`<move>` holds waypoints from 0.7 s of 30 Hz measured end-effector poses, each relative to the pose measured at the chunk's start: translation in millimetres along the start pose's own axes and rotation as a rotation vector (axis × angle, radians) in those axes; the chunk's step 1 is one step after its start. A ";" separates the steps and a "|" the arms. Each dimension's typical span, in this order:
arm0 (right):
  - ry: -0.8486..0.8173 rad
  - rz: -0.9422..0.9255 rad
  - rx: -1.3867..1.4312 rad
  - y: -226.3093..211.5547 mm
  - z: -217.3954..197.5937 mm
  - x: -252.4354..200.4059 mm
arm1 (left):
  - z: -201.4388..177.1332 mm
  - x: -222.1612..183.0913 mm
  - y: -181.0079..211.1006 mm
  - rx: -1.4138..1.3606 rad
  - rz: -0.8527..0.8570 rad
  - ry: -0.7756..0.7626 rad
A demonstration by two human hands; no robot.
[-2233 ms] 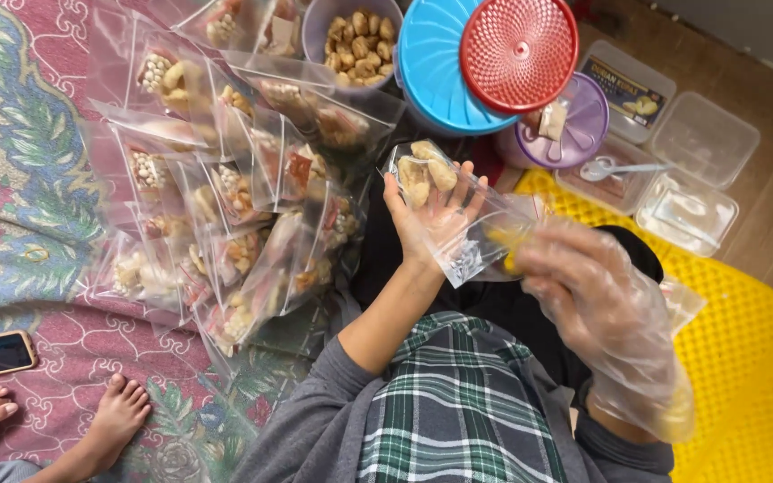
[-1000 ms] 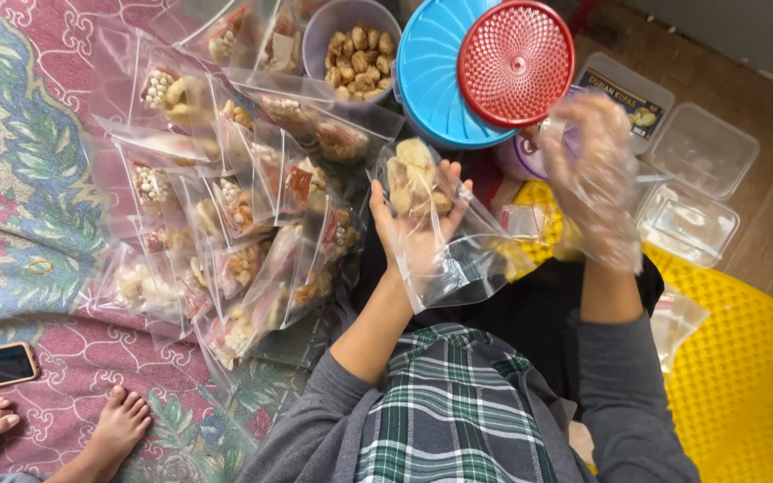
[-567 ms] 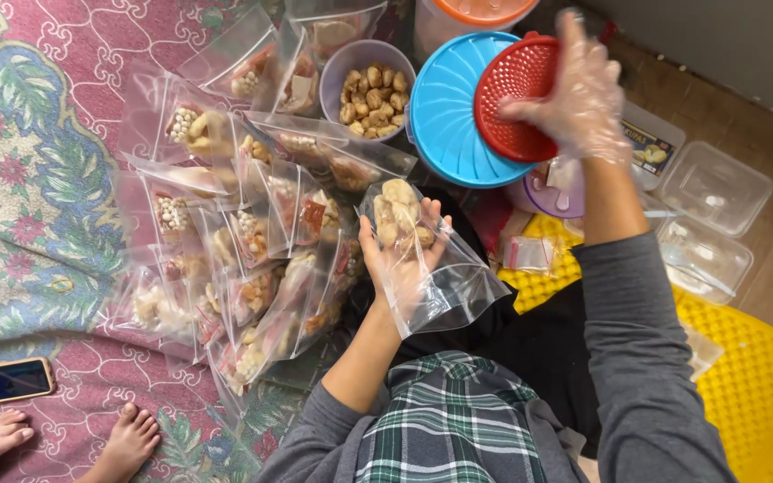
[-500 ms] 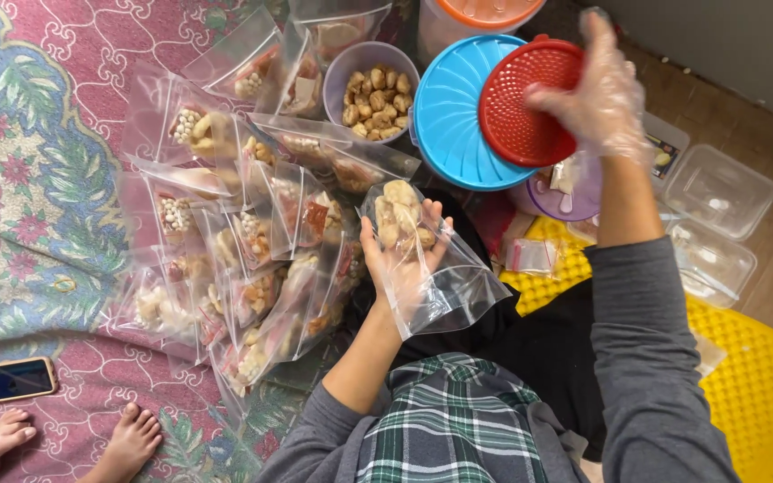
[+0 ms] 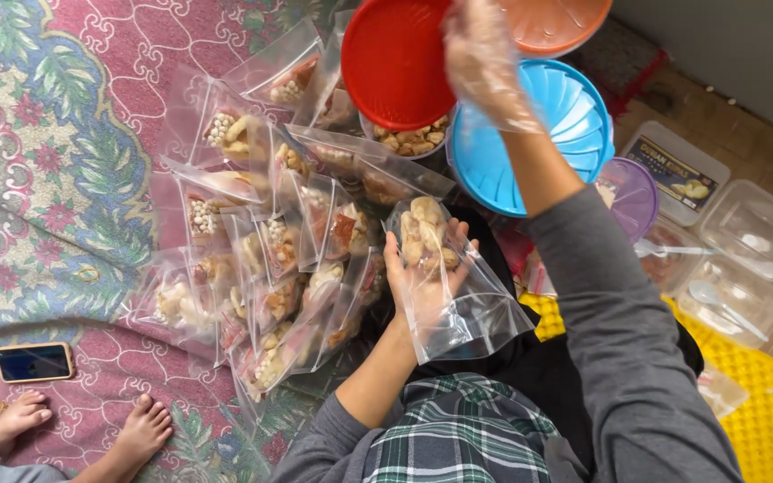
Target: A person is manually packing various snack items into small plastic bags while sitting on the floor, using their hands and a spoon.
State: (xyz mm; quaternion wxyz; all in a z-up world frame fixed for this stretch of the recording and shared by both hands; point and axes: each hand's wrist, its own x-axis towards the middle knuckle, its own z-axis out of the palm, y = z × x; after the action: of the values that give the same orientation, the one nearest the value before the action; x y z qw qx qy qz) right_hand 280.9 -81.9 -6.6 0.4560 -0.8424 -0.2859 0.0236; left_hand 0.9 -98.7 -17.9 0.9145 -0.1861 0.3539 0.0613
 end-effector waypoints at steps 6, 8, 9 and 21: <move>-0.455 0.207 -0.118 -43.4 9.2 3.5 | 0.6 -2.4 4.4 -0.021 -0.032 0.000; -0.463 0.325 -0.091 -57.4 4.6 1.3 | 1.1 -0.2 5.1 -0.014 -0.028 0.015; -0.469 0.443 -0.063 -64.0 2.1 -0.7 | 0.5 0.8 5.0 -0.005 -0.025 0.030; -0.218 -0.430 -1.072 -0.7 54.7 -20.7 | -7.9 9.9 5.4 0.026 0.009 0.004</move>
State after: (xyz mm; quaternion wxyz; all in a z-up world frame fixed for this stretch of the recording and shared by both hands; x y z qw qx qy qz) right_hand 246.9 -50.8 -42.5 -0.0709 -0.8712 -0.4677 -0.1310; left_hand 1.9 -97.0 -31.5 0.9159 -0.1728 0.3572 0.0603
